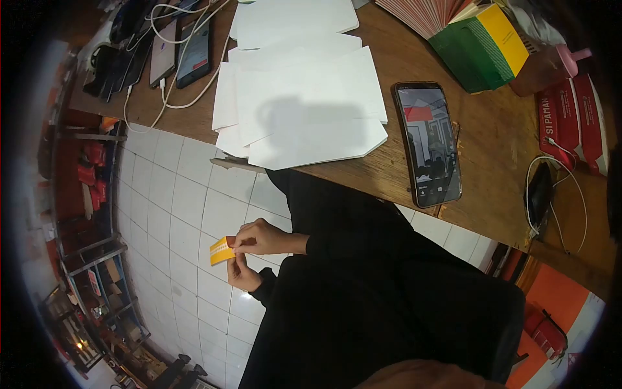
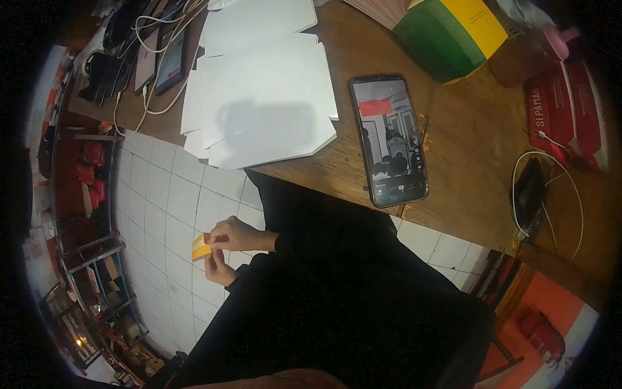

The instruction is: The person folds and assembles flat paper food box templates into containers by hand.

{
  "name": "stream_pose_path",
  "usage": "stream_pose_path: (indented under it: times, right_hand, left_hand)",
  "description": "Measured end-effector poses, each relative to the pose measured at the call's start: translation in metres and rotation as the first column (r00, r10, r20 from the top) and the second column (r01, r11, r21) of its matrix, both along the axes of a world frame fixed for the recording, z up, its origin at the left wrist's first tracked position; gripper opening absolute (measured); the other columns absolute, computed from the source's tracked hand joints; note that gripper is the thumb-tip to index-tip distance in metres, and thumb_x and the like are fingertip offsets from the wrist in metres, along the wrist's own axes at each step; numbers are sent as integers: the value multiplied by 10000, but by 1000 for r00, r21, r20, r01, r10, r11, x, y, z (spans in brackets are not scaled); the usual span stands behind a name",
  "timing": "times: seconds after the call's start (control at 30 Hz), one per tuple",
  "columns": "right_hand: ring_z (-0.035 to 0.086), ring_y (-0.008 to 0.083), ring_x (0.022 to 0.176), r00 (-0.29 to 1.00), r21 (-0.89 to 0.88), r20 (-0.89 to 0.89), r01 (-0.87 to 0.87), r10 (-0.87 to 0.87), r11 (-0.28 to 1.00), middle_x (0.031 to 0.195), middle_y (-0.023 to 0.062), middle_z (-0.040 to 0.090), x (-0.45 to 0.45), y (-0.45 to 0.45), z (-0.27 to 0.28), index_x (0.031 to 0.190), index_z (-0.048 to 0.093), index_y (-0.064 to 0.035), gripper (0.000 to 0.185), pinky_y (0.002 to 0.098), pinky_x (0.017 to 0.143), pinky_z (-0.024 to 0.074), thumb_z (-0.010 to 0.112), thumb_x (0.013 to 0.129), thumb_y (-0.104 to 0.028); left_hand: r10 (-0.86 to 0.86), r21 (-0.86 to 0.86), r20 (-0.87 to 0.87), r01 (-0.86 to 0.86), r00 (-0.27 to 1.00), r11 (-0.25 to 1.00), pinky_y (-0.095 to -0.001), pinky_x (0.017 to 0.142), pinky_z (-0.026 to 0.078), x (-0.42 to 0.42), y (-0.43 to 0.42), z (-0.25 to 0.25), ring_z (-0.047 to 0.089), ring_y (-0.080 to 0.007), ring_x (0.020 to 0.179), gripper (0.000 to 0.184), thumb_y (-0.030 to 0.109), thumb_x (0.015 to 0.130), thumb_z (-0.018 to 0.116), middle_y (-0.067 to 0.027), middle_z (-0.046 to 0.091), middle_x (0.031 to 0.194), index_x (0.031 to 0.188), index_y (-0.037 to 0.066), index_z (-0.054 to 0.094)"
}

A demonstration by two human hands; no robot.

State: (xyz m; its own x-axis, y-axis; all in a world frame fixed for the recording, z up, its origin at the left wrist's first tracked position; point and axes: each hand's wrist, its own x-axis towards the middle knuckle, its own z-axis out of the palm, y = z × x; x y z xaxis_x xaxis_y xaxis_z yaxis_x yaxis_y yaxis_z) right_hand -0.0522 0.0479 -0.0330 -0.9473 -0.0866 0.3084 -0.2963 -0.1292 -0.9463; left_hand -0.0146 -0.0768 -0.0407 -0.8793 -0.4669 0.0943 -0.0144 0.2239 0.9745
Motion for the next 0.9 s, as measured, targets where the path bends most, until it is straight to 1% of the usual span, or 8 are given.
stream_pose_path:
  times: [0.2, 0.5, 0.6, 0.7, 0.77, 0.8, 0.87, 0.9]
  right_hand:
    - [550, 166, 516, 1000, -28, 16, 20, -19, 999, 616, 84, 589, -1, 0, -3, 705, 616, -17, 136, 244, 505, 428, 657, 699, -147]
    - [578, 194, 538, 989, -22, 113, -98, 100, 995, 615, 122, 590, -2, 4, -4, 706, 609, -22, 131, 270, 507, 433, 642, 679, -146]
    - [572, 207, 533, 988, 53, 36, -151, 150, 987, 603, 123, 580, -1, -1, -9, 713, 612, -22, 112, 283, 515, 439, 632, 678, -127]
    - [555, 190, 556, 988, 56, -1, -153, 153, 987, 620, 76, 587, 0, -2, -12, 710, 614, -19, 99, 262, 535, 438, 642, 686, -111]
    - [569, 220, 728, 969, 70, -70, -232, 236, 970, 848, 142, 591, 0, -7, -21, 831, 629, -44, 176, 271, 641, 447, 654, 673, -119]
    - [569, 220, 728, 969, 72, -70, -232, 237, 970, 848, 142, 591, 1, -4, -14, 831, 629, -44, 176, 271, 641, 447, 654, 673, -119]
    - [497, 277, 969, 953, 405, -302, 107, 22, 908, 1123, 213, 461, 7, 1, -1, 1015, 593, -91, 332, 308, 788, 414, 632, 685, -92]
    - [497, 277, 969, 953, 405, -302, 107, 23, 908, 1123, 213, 461, 9, 3, 2, 1015, 593, -91, 332, 308, 788, 414, 632, 685, -92]
  left_hand:
    - [-75, 300, -34, 81, 997, 950, -267, 724, 495, -3, -16, -9, 576, -156, 716, 133, 34, 770, 598, -125, 584, 792, 846, -61, 545]
    - [-222, 364, 44, 192, 974, 911, -274, 706, 499, -3, -38, -9, 584, -162, 772, 287, 17, 722, 645, -125, 583, 892, 974, -54, 528]
    - [-294, 257, 32, 276, 955, 926, -271, 695, 500, -3, -52, -19, 585, -166, 771, 309, -3, 704, 656, -119, 587, 883, 975, -61, 518]
    - [-228, 337, 23, 207, 973, 918, -262, 682, 501, 0, -37, -8, 584, -176, 784, 319, -11, 694, 663, -124, 580, 913, 971, -65, 513]
    - [-142, 296, 35, 125, 989, 947, -257, 691, 498, 1, -23, 1, 581, -181, 802, 302, 4, 713, 650, -125, 574, 932, 973, -61, 509]
    - [-53, 255, 41, 41, 998, 966, -252, 700, 494, 2, -20, 2, 578, -185, 819, 286, 20, 733, 637, -125, 568, 951, 975, -57, 505]
    - [-48, 348, 20, 38, 999, 937, -255, 719, 490, 0, -20, 1, 574, -187, 835, 265, 45, 758, 615, -128, 562, 962, 979, -46, 502]
    - [-42, 435, -1, 39, 999, 900, -257, 737, 486, -2, -16, 6, 570, -188, 851, 246, 70, 783, 593, -132, 555, 973, 984, -34, 498]
